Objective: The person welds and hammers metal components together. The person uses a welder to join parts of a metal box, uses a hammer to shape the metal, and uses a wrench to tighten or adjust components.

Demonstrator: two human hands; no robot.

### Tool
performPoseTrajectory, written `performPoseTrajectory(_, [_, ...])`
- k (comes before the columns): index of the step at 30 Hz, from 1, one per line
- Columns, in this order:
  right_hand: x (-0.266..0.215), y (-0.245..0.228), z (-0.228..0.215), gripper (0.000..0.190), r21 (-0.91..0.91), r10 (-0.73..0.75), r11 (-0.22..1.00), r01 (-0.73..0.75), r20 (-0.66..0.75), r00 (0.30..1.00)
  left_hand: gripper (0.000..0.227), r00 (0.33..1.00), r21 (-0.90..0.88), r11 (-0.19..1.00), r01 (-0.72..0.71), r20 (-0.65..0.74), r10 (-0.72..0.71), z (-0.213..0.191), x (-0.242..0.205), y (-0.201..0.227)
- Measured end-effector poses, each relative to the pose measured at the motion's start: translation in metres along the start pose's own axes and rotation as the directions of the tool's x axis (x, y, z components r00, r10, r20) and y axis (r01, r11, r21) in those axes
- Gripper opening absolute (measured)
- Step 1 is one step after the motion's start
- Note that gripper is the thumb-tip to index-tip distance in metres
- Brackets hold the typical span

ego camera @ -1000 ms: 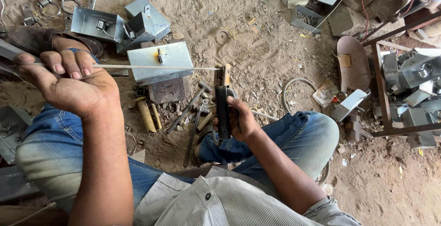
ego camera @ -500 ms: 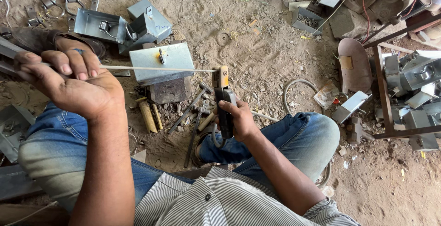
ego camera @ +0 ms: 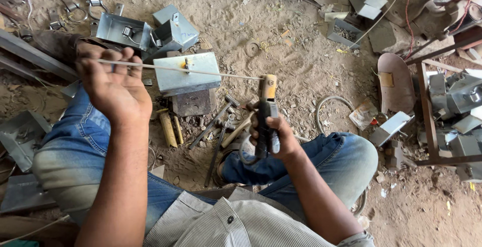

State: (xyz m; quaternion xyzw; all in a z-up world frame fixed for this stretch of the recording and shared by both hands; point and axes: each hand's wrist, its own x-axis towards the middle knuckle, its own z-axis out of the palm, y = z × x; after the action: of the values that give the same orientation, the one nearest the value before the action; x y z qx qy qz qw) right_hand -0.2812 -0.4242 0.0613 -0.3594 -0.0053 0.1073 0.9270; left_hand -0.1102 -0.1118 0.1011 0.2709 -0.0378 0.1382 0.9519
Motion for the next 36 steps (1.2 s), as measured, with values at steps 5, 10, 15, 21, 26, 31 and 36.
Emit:
performPoseTrajectory(5, [-0.006, -0.014, -0.017, 0.067, -0.08, -0.084, 0.994, 0.08, -0.054, 0.995, 0.03, 0.977, 0.289, 0.94, 0.182, 0.051, -0.205, -0.011, 0.012, 0.001])
performPoseTrajectory(10, [-0.012, -0.047, -0.029, 0.064, -0.156, -0.248, 0.962, 0.225, -0.147, 0.957, 0.031, 0.946, 0.445, 0.835, 0.324, -0.126, -0.3, -0.073, 0.055, -0.002])
performPoseTrajectory(15, [-0.022, -0.063, -0.045, 0.063, -0.263, -0.388, 0.907, 0.33, -0.216, 0.896, 0.031, 0.837, 0.611, 0.572, 0.547, -0.39, -0.384, -0.151, 0.062, -0.041])
performPoseTrajectory(21, [-0.016, -0.032, -0.079, 0.059, -0.205, -0.361, 0.931, 0.303, -0.374, 0.854, 0.054, 0.697, 0.653, 0.311, 0.691, -0.489, -0.524, -0.178, 0.043, -0.096])
performPoseTrajectory(26, [-0.01, -0.032, -0.09, 0.056, -0.093, -0.321, 0.947, 0.308, -0.359, 0.877, 0.076, 0.621, 0.554, 0.369, 0.747, -0.381, -0.685, -0.168, 0.033, -0.106])
performPoseTrajectory(31, [-0.006, -0.032, -0.088, 0.055, -0.128, -0.316, 0.949, 0.289, -0.4, 0.86, 0.082, 0.649, 0.528, 0.477, 0.702, -0.2, -0.734, -0.153, 0.032, -0.099])
performPoseTrajectory(36, [-0.008, -0.025, -0.083, 0.049, -0.143, -0.302, 0.953, 0.267, -0.372, 0.878, 0.08, 0.668, 0.557, 0.471, 0.684, -0.22, -0.711, -0.159, 0.035, -0.112])
